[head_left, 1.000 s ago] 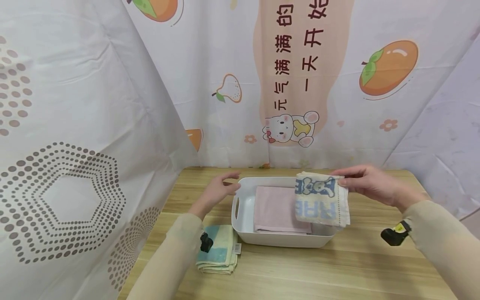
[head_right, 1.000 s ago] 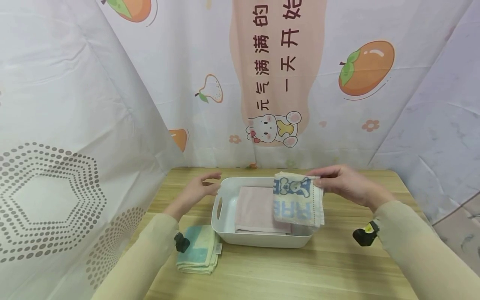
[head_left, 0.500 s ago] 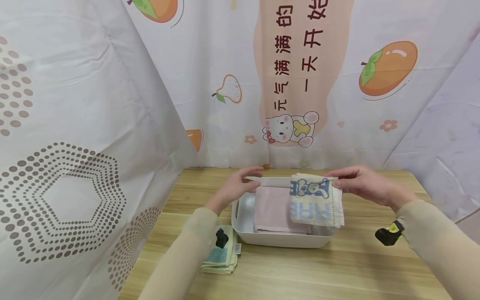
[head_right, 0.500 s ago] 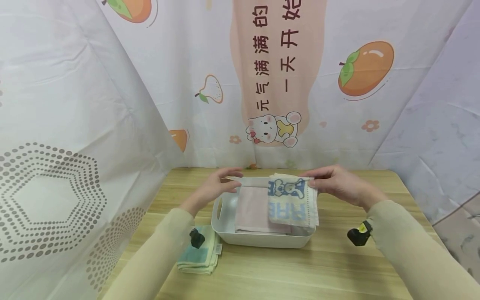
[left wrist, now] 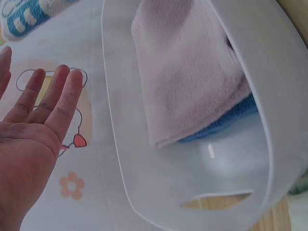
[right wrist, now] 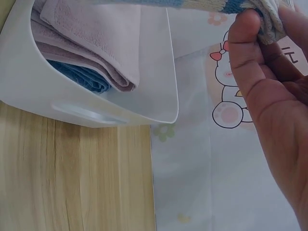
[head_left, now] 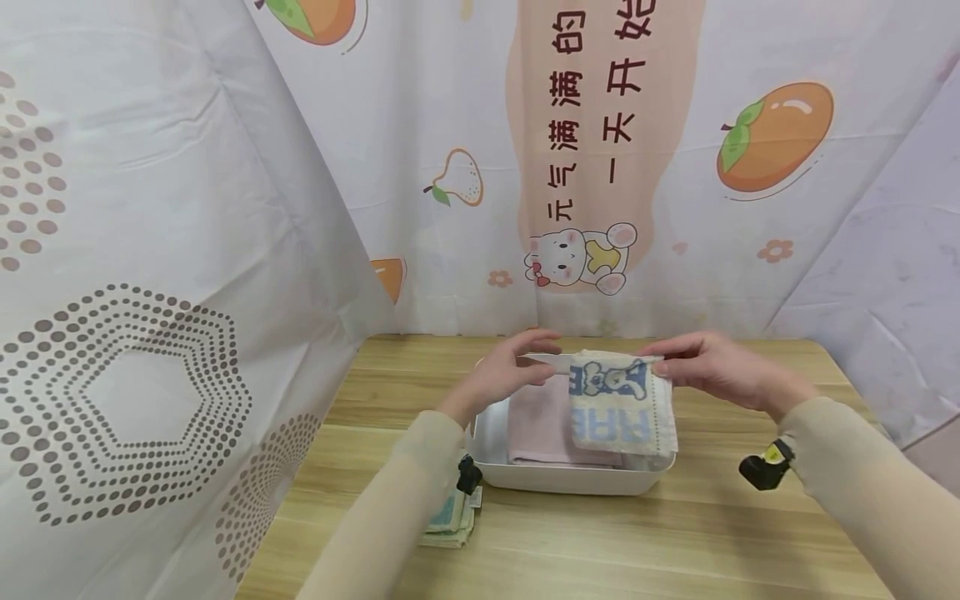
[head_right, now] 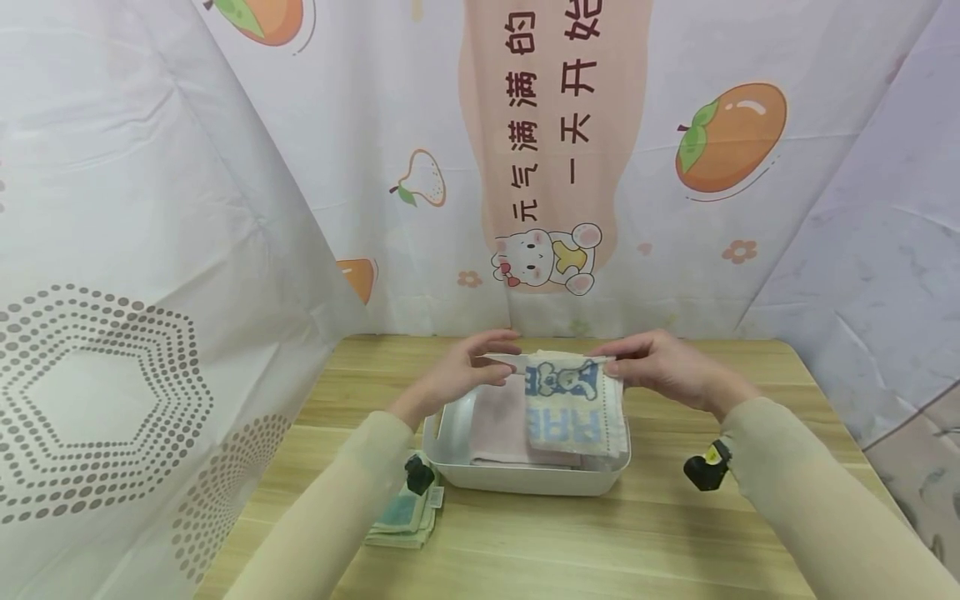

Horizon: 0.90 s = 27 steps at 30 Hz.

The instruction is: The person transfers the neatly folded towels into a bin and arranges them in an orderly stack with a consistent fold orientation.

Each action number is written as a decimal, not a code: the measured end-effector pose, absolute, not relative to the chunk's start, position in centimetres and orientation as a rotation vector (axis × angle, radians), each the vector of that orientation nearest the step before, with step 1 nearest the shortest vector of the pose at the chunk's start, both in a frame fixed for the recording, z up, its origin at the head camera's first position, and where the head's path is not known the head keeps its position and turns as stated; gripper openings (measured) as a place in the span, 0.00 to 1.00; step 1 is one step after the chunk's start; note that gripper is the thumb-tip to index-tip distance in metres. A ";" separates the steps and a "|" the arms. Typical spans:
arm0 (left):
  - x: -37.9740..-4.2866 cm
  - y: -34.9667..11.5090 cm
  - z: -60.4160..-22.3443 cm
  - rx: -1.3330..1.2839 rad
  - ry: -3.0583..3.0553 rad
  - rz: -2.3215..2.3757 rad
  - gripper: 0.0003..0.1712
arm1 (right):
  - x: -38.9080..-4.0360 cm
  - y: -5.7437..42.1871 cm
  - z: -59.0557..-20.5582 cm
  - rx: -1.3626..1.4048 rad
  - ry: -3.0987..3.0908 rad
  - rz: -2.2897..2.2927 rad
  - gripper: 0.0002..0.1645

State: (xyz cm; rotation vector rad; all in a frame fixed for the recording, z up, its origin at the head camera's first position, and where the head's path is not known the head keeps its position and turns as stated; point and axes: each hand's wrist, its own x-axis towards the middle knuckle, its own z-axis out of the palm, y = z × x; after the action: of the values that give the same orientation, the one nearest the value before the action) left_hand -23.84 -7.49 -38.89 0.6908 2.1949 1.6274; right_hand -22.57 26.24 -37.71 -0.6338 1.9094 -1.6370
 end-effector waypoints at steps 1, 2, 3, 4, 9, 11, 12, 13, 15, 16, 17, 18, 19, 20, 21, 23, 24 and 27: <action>-23.8 -7.3 -38.9 0.701 2.188 1.629 0.28 | -22.6 26.2 -37.7 -0.633 1.908 -1.636 0.21; -23.8 -7.1 -38.9 0.710 2.179 1.631 0.28 | -22.6 26.1 -37.7 -0.628 1.904 -1.635 0.21; -23.8 -7.0 -38.9 0.716 2.171 1.629 0.28 | -22.6 26.0 -37.7 -0.631 1.901 -1.635 0.21; -23.8 -6.9 -38.8 0.719 2.166 1.625 0.28 | -22.6 25.9 -37.7 -0.636 1.895 -1.637 0.21; -23.6 -6.4 -38.9 0.733 2.137 1.613 0.26 | -22.6 25.3 -37.6 -0.650 1.884 -1.638 0.21; -23.6 -6.3 -39.0 0.741 2.118 1.620 0.25 | -22.6 25.1 -37.6 -0.647 1.884 -1.635 0.21; -23.6 -6.3 -39.1 0.744 2.105 1.625 0.25 | -22.6 25.1 -37.7 -0.645 1.884 -1.634 0.21; -23.6 -6.3 -39.2 0.745 2.093 1.633 0.25 | -22.6 25.0 -37.7 -0.645 1.885 -1.633 0.21; -23.6 -6.2 -39.2 0.744 2.074 1.639 0.24 | -22.6 24.9 -37.7 -0.636 1.885 -1.634 0.21; -23.6 -6.2 -39.2 0.742 2.064 1.642 0.24 | -22.6 24.8 -37.8 -0.632 1.886 -1.635 0.21; -23.6 -6.2 -39.2 0.742 2.057 1.644 0.23 | -22.6 24.8 -37.8 -0.629 1.886 -1.637 0.21; -23.5 -6.2 -39.2 0.745 2.051 1.647 0.23 | -22.7 24.7 -37.8 -0.627 1.885 -1.638 0.21; -23.4 -6.2 -39.2 0.751 2.047 1.648 0.23 | -22.7 24.6 -37.9 -0.626 1.884 -1.637 0.21; -23.4 -6.2 -39.1 0.758 2.047 1.646 0.23 | -22.7 24.6 -37.9 -0.626 1.880 -1.639 0.21; -23.4 -6.1 -39.1 0.767 2.044 1.647 0.23 | -22.7 24.5 -37.9 -0.624 1.877 -1.640 0.21; -23.3 -6.1 -39.2 0.776 2.045 1.648 0.22 | -22.7 24.4 -38.0 -0.621 1.872 -1.641 0.22; -23.3 -6.1 -39.2 0.777 2.043 1.650 0.21 | -22.7 24.3 -38.1 -0.617 1.871 -1.642 0.22; -23.4 -6.0 -39.3 0.757 2.059 1.646 0.18 | -22.6 24.1 -38.2 -0.602 1.872 -1.644 0.22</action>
State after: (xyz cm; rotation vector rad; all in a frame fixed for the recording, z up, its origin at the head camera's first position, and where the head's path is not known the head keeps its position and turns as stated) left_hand -23.38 -6.03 -39.35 0.7566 2.0585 1.6455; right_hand -22.60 24.10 -38.19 -0.6016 1.8724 -1.6435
